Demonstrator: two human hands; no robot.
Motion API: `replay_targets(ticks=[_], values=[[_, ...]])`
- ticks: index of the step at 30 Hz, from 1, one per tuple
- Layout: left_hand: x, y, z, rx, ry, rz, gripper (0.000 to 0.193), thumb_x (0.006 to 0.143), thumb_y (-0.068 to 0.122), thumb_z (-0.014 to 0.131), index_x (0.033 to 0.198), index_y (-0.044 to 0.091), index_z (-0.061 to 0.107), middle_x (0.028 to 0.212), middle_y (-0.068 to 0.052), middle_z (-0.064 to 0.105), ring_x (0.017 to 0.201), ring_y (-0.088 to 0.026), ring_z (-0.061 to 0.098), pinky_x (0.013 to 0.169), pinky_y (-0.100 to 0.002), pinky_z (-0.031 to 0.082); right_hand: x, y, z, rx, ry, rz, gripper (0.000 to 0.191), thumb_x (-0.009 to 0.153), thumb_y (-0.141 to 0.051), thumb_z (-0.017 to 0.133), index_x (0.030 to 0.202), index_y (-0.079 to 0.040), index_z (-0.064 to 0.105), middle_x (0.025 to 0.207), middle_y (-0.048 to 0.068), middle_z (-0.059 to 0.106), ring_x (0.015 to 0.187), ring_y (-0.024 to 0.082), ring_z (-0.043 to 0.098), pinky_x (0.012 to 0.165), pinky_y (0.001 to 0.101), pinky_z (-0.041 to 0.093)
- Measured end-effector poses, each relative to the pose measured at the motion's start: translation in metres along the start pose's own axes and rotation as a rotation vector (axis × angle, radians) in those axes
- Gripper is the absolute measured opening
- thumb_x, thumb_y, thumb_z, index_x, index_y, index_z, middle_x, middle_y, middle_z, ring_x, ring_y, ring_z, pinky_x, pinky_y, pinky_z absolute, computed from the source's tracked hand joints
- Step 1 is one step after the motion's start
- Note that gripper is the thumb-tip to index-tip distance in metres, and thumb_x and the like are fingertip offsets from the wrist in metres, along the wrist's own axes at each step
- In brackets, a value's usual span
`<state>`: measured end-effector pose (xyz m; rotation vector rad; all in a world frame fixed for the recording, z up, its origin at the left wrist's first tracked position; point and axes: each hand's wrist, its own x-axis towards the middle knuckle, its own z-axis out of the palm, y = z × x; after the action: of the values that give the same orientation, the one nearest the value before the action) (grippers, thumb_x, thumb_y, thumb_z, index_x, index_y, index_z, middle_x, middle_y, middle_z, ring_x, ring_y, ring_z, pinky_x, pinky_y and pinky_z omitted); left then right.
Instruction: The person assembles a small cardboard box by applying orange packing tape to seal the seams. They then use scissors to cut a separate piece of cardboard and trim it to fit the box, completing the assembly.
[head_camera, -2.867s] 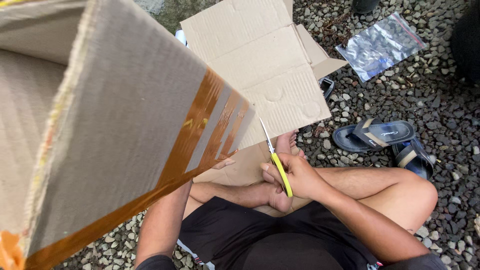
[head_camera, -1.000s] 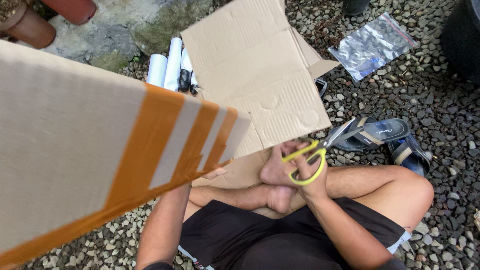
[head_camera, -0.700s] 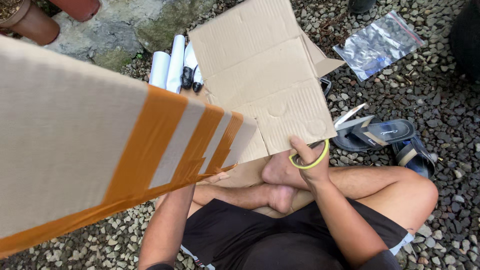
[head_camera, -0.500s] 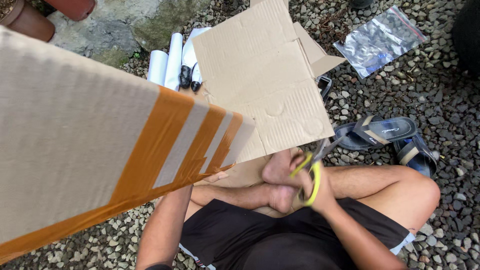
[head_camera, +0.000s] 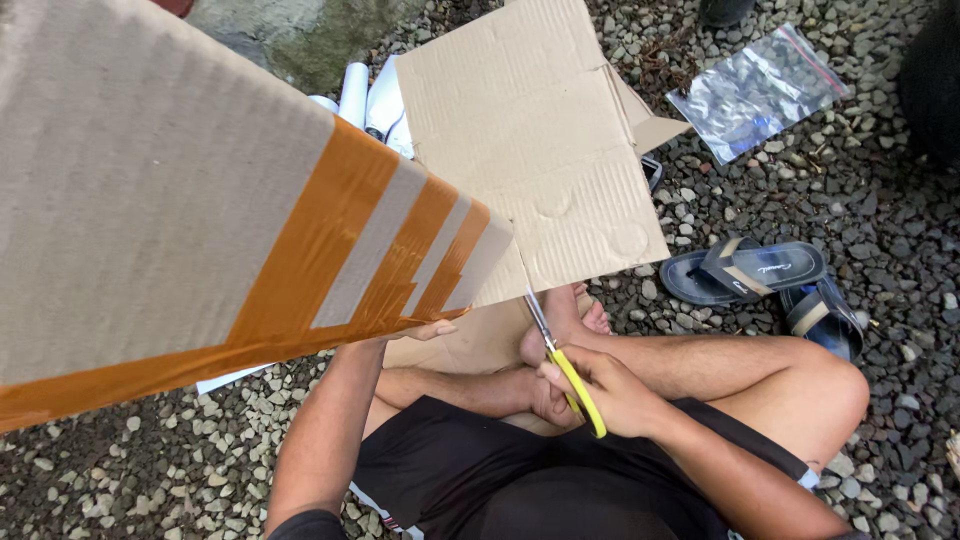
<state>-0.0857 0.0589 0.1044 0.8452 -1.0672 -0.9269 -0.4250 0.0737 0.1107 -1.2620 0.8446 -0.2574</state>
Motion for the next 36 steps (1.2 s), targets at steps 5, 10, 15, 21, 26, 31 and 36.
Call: replay_targets(ticks=[5, 10, 15, 21, 26, 31, 36], values=[[0.007, 0.004, 0.000, -0.024, 0.006, 0.010, 0.101, 0.064, 0.041, 0.093, 0.148, 0.007, 0.048, 0.144, -0.009, 0.054, 0.137, -0.028, 0.050, 0.114, -0.046, 0.045, 0.017, -0.008, -0.006, 0.069, -0.029, -0.153, 0.038, 0.105, -0.035, 0.052, 0.099, -0.001, 0.067, 0.078, 0.002, 0.065, 0.071, 0.009, 0.063, 0.065, 0.0233, 0.053], [0.013, 0.008, 0.001, -0.037, 0.000, 0.013, 0.101, 0.064, 0.040, 0.093, 0.148, 0.007, 0.048, 0.144, -0.009, 0.054, 0.136, -0.028, 0.050, 0.114, -0.046, 0.045, 0.026, -0.018, 0.003, 0.275, 0.015, 0.029, 0.038, 0.103, -0.034, 0.051, 0.102, 0.000, 0.067, 0.077, 0.004, 0.066, 0.070, 0.014, 0.066, 0.062, 0.0262, 0.052], [0.014, 0.008, 0.001, -0.038, 0.000, 0.014, 0.100, 0.065, 0.040, 0.093, 0.148, 0.007, 0.048, 0.143, -0.009, 0.054, 0.136, -0.028, 0.050, 0.114, -0.046, 0.045, 0.013, -0.038, -0.005, 0.075, -0.106, -0.064, 0.037, 0.100, -0.033, 0.057, 0.112, -0.001, 0.069, 0.078, 0.006, 0.066, 0.072, 0.014, 0.067, 0.067, 0.0273, 0.055], [0.015, 0.008, 0.002, -0.053, 0.000, 0.017, 0.099, 0.065, 0.039, 0.093, 0.148, 0.007, 0.048, 0.143, -0.009, 0.054, 0.136, -0.028, 0.051, 0.114, -0.046, 0.045, 0.006, -0.050, -0.013, 0.263, -0.247, 0.020, 0.038, 0.103, -0.032, 0.050, 0.116, -0.001, 0.067, 0.078, 0.008, 0.067, 0.073, 0.016, 0.071, 0.070, 0.0286, 0.054], [0.008, 0.008, 0.002, -0.043, -0.009, 0.011, 0.099, 0.065, 0.038, 0.093, 0.148, 0.007, 0.048, 0.143, -0.009, 0.054, 0.136, -0.028, 0.051, 0.113, -0.046, 0.045, 0.007, -0.032, -0.002, -0.097, -0.027, -0.152, 0.036, 0.103, -0.030, 0.052, 0.119, -0.003, 0.068, 0.091, 0.005, 0.073, 0.082, 0.013, 0.069, 0.074, 0.0273, 0.056], [0.001, 0.004, -0.003, -0.023, -0.027, 0.004, 0.098, 0.066, 0.038, 0.093, 0.147, 0.007, 0.048, 0.143, -0.009, 0.054, 0.135, -0.028, 0.051, 0.113, -0.045, 0.045, 0.011, -0.017, -0.010, 0.356, -0.172, -0.082, 0.039, 0.102, -0.032, 0.049, 0.118, -0.002, 0.067, 0.083, 0.006, 0.064, 0.073, 0.014, 0.065, 0.067, 0.0263, 0.053], [-0.017, -0.002, -0.002, 0.053, -0.096, -0.030, 0.097, 0.066, 0.037, 0.093, 0.147, 0.007, 0.049, 0.143, -0.009, 0.054, 0.135, -0.027, 0.051, 0.113, -0.045, 0.045, 0.010, -0.008, -0.004, 0.700, -0.280, -0.219, 0.049, 0.103, -0.043, 0.051, 0.118, 0.003, 0.060, 0.096, 0.006, 0.058, 0.086, 0.013, 0.058, 0.077, 0.0260, 0.047]])
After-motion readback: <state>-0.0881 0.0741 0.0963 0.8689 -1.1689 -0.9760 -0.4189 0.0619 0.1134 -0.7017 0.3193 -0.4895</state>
